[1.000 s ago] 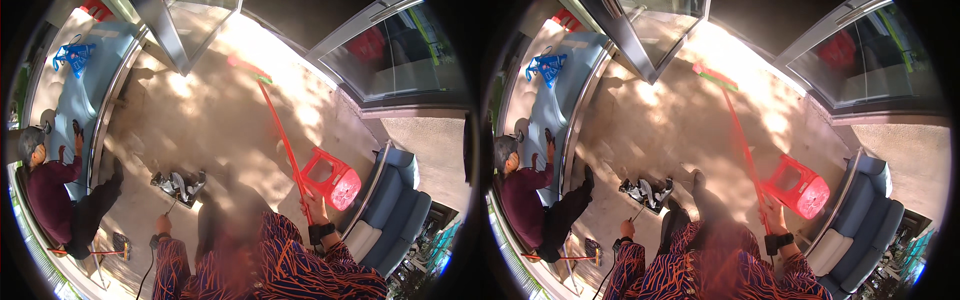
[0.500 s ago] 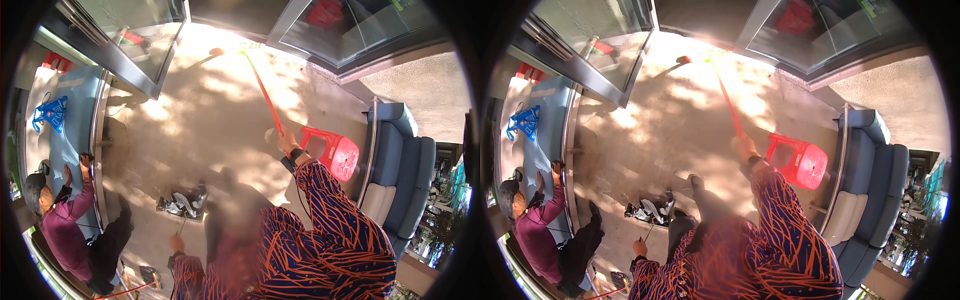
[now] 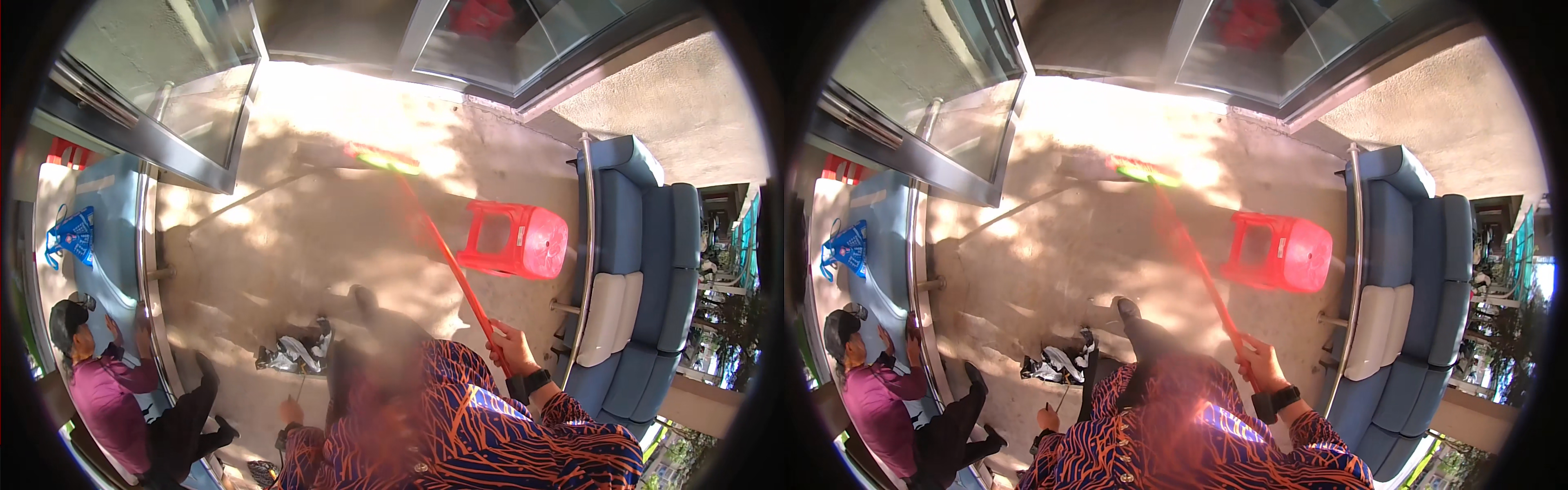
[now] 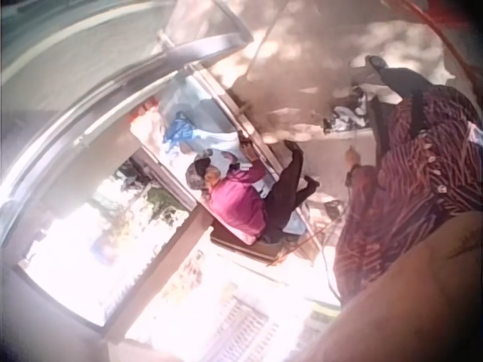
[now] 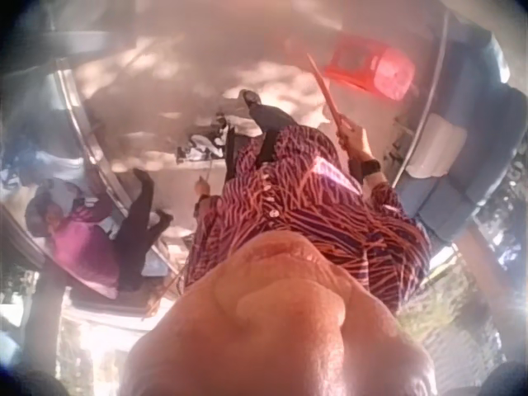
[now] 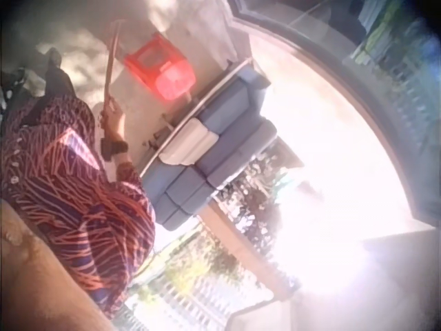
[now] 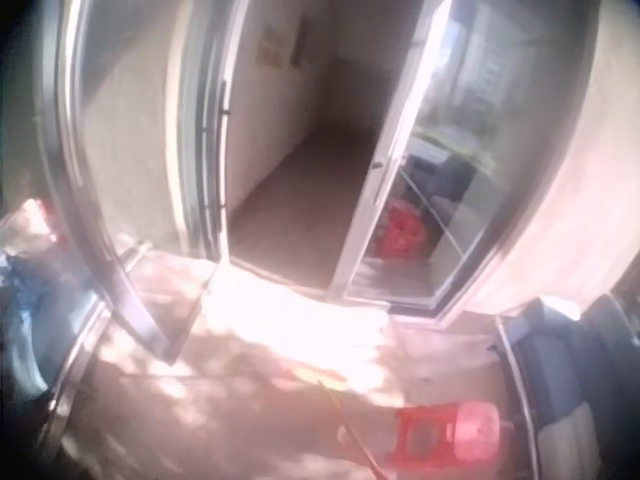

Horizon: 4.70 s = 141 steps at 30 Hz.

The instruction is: Sweeping the floor on an outdoor patio using a broom and collecting debris into a plastic bag.

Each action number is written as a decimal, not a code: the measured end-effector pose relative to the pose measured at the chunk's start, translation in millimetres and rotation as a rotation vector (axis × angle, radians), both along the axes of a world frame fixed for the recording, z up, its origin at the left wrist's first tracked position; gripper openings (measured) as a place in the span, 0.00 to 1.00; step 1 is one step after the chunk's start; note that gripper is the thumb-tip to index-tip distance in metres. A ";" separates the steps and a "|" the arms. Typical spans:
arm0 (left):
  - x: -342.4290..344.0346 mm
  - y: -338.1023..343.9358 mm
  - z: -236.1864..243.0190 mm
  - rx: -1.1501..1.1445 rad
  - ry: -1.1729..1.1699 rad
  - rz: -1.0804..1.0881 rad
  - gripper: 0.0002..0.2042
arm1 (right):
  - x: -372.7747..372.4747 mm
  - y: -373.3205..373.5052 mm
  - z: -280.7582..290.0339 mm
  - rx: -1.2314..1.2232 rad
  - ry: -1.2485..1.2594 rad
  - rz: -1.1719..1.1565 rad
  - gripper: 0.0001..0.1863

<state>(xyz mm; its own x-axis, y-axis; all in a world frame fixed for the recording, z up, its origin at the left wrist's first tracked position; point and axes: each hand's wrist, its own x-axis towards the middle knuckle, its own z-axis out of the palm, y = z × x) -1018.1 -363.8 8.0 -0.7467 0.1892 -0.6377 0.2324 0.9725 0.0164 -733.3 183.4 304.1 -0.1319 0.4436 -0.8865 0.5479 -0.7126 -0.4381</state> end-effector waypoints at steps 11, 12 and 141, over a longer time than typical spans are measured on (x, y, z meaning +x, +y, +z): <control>-2.2 11.6 18.8 -0.108 -0.119 0.270 0.23 | -76.7 273.7 -189.0 0.551 0.012 0.044 0.16; -8.2 21.3 21.1 -0.042 -0.141 0.265 0.26 | -53.5 305.7 -219.5 0.704 -0.121 0.502 0.14; 136.3 -290.2 83.8 0.174 0.139 0.601 0.17 | -346.8 -364.1 -252.7 0.764 0.426 1.332 0.21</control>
